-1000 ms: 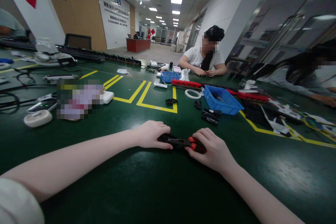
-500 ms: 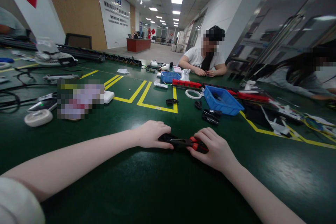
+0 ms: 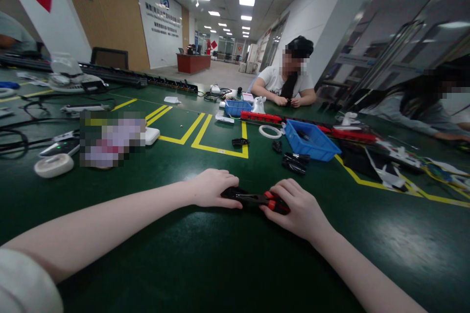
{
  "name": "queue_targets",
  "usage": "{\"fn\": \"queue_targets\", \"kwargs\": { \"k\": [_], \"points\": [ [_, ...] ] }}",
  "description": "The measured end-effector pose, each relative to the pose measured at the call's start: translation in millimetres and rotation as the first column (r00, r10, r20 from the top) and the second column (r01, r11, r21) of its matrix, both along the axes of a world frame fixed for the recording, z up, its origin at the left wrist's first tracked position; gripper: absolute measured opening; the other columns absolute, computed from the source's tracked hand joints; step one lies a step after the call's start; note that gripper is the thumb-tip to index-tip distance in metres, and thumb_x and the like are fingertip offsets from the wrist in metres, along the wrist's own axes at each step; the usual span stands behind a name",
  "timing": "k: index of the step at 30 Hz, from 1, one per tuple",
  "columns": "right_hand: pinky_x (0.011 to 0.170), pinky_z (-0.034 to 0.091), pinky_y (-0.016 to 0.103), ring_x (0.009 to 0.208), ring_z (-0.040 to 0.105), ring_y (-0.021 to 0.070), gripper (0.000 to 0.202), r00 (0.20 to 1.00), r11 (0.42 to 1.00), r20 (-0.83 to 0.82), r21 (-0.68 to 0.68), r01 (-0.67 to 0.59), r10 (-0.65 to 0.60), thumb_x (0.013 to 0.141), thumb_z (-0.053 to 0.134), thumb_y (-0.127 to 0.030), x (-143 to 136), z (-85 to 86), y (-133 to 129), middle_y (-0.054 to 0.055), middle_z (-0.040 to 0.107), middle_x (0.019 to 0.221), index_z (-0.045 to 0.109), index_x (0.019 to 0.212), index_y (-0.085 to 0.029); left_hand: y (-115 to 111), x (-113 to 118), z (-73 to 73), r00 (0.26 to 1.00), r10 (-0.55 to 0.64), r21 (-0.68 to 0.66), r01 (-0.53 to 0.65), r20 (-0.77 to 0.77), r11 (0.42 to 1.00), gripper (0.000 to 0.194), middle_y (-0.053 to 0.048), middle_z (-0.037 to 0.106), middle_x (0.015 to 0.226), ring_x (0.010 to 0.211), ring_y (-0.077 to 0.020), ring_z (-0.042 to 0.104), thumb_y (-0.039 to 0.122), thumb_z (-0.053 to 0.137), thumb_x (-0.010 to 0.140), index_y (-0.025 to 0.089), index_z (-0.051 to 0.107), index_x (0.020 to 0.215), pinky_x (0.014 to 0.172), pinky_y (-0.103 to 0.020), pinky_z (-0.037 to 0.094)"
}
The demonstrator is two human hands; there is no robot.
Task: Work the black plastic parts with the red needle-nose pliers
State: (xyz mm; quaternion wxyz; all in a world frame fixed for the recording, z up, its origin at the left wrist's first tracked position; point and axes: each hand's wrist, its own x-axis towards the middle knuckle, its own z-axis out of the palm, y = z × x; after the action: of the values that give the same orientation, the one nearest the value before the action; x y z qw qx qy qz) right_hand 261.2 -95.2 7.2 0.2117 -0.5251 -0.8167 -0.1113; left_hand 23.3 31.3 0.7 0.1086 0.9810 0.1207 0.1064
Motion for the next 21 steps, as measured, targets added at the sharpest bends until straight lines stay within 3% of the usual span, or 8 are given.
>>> {"fn": "queue_targets", "kwargs": {
  "k": [21],
  "points": [
    [0.063,0.05,0.033,0.078,0.058,0.0215,0.022,1.0,1.0,-0.003,-0.001,-0.002,0.002,0.082,0.065,-0.036,2.9,-2.3,0.4,0.009,0.063,0.087,0.062,0.09,-0.016,-0.1,-0.2,-0.8,1.0,-0.001,0.004,0.001,0.014,1.0,0.04,-0.002,0.061,0.082,0.075,-0.0183,0.058,0.058,0.055,0.089,0.018,0.053,0.086,0.06,-0.026,0.036]
  ]
}}
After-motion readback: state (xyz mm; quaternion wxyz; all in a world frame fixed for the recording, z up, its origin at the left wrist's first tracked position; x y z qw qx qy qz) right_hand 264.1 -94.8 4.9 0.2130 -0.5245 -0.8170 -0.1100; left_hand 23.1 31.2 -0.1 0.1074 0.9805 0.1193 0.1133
